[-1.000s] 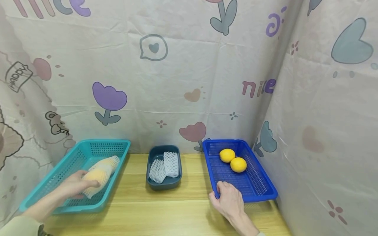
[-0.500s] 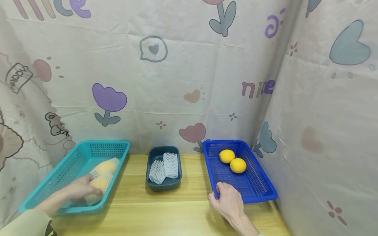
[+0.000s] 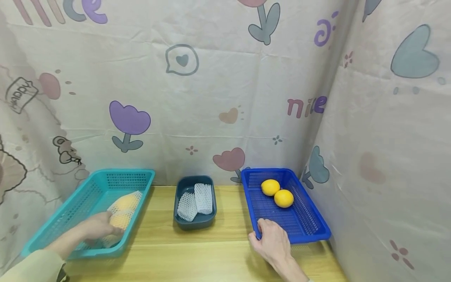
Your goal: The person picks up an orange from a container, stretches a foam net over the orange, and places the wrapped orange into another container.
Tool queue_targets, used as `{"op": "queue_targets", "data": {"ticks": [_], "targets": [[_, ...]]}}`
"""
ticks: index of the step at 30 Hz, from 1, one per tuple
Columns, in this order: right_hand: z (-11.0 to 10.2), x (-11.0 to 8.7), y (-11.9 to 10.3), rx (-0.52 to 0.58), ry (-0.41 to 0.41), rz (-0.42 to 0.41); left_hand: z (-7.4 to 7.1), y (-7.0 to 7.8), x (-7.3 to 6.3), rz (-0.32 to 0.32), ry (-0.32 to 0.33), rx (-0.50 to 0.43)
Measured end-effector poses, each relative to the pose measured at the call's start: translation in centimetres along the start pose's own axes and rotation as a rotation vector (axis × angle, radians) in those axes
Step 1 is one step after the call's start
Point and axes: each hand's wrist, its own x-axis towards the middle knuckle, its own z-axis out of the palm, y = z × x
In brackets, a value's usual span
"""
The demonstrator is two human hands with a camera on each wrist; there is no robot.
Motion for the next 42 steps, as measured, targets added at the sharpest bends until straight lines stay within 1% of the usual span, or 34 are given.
{"op": "queue_targets", "data": {"ticks": [2, 4, 7, 9, 11, 16, 20, 24, 29, 33, 37, 39, 42], "targets": [[0.1, 0.0, 0.0, 0.006, 0.014, -0.023, 0.0, 0.1, -0.3, 0.018, 0.027, 0.053], [0.3, -0.1, 0.2, 0.013, 0.035, -0.047, 0.1, 0.1, -0.7, 0.034, 0.074, 0.115], [0.4, -0.3, 0.3, 0.032, 0.079, -0.088, 0.0, 0.3, -1.4, 0.035, 0.148, 0.157], [0.5, -0.4, 0.5, 0.037, 0.114, -0.121, 0.1, 0.5, -2.1, 0.043, 0.208, 0.168], [0.6, -0.4, 0.6, 0.038, 0.148, -0.151, 0.2, 0.7, -2.7, 0.057, 0.258, 0.156], [0.8, -0.3, 0.9, 0.028, 0.211, -0.197, 1.0, 1.4, -4.1, 0.119, 0.37, 0.157], [1.0, -0.3, 1.0, 0.015, 0.228, -0.202, 1.8, 2.1, -4.6, 0.166, 0.472, 0.2], [1.0, -0.3, 0.8, 0.007, 0.218, -0.197, 2.6, 2.7, -5.0, 0.204, 0.573, 0.231], [1.0, -0.3, 0.7, 0.007, 0.212, -0.196, 3.5, 3.1, -5.6, 0.224, 0.637, 0.228], [1.0, -0.4, 0.6, 0.006, 0.194, -0.181, 4.1, 3.3, -5.9, 0.229, 0.664, 0.218], [1.0, -0.5, 0.7, 0.005, 0.17, -0.161, 4.9, 3.2, -6.0, 0.232, 0.669, 0.211], [1.0, -0.5, 0.7, 0.005, 0.175, -0.164, 5.3, 3.0, -6.1, 0.236, 0.672, 0.21], [1.0, -0.5, 0.7, 0.007, 0.185, -0.174, 6.3, 2.6, -6.0, 0.254, 0.708, 0.212]]}}
